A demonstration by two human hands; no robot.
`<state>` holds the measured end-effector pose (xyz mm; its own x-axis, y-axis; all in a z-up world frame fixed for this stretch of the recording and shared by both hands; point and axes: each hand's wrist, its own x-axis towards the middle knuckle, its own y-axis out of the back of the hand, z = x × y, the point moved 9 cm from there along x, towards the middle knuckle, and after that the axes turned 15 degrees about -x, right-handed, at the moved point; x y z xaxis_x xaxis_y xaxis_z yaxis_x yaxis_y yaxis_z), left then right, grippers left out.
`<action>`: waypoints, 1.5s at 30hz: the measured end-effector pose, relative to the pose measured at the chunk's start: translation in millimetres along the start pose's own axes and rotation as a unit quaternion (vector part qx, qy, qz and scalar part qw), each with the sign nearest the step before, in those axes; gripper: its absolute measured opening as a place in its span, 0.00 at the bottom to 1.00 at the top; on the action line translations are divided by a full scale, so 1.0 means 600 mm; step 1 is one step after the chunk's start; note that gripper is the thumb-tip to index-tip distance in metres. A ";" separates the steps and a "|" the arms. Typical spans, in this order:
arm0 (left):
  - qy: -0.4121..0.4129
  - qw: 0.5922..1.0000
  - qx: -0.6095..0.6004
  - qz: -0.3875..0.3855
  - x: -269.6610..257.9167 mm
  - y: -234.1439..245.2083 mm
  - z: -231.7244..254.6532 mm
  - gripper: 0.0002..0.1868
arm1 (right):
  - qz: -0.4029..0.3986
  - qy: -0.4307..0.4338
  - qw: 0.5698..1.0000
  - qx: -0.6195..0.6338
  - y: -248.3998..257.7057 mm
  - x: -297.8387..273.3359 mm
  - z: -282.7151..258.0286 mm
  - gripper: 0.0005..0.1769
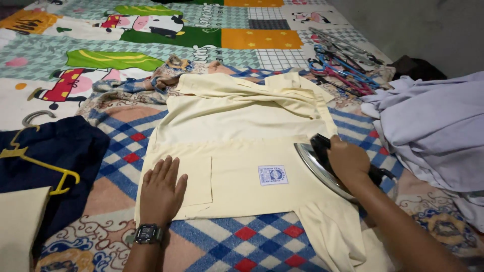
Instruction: The person is ironing a yellow shirt on a bed.
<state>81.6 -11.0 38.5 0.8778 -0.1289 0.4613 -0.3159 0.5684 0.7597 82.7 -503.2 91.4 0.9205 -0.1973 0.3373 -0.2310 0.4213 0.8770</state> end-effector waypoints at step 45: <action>0.008 1.000 -0.015 0.011 0.003 0.000 -0.002 0.30 | -0.171 0.044 0.947 0.267 -0.019 0.095 -0.303 0.27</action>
<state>83.8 -10.3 38.9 0.8766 -0.1030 0.4700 -0.3241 0.5956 0.7350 195.0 -358.1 38.5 0.9877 -0.1562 -0.0068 -0.0195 -0.1659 0.9860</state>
